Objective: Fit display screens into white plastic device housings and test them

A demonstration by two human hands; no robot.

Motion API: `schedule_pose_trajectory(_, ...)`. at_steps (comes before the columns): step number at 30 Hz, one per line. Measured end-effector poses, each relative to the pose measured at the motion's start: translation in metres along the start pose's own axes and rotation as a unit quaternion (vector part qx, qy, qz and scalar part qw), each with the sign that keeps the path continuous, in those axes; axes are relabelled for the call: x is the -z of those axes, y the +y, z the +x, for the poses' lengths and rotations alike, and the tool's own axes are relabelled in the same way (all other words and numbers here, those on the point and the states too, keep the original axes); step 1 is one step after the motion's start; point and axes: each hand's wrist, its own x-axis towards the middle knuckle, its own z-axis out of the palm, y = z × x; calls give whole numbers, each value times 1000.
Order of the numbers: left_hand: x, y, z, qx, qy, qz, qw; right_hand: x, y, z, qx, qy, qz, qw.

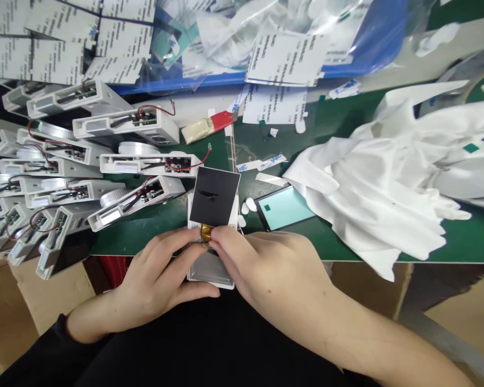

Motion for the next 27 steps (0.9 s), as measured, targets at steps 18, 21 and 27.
schedule_pose_trajectory(18, 1, 3, -5, -33, -17, 27, 999, -7, -10, -23, -7, 17, 35, 999)
schedule_pose_trajectory(21, 0, 5, -5, -20, -13, 20, 1000, -6, -12, -18, -8, 1, 31, 999)
schedule_pose_trajectory(27, 0, 5, 2, -9, -14, 18, 1000, 1, -12, -10, -12, -35, 3, 999)
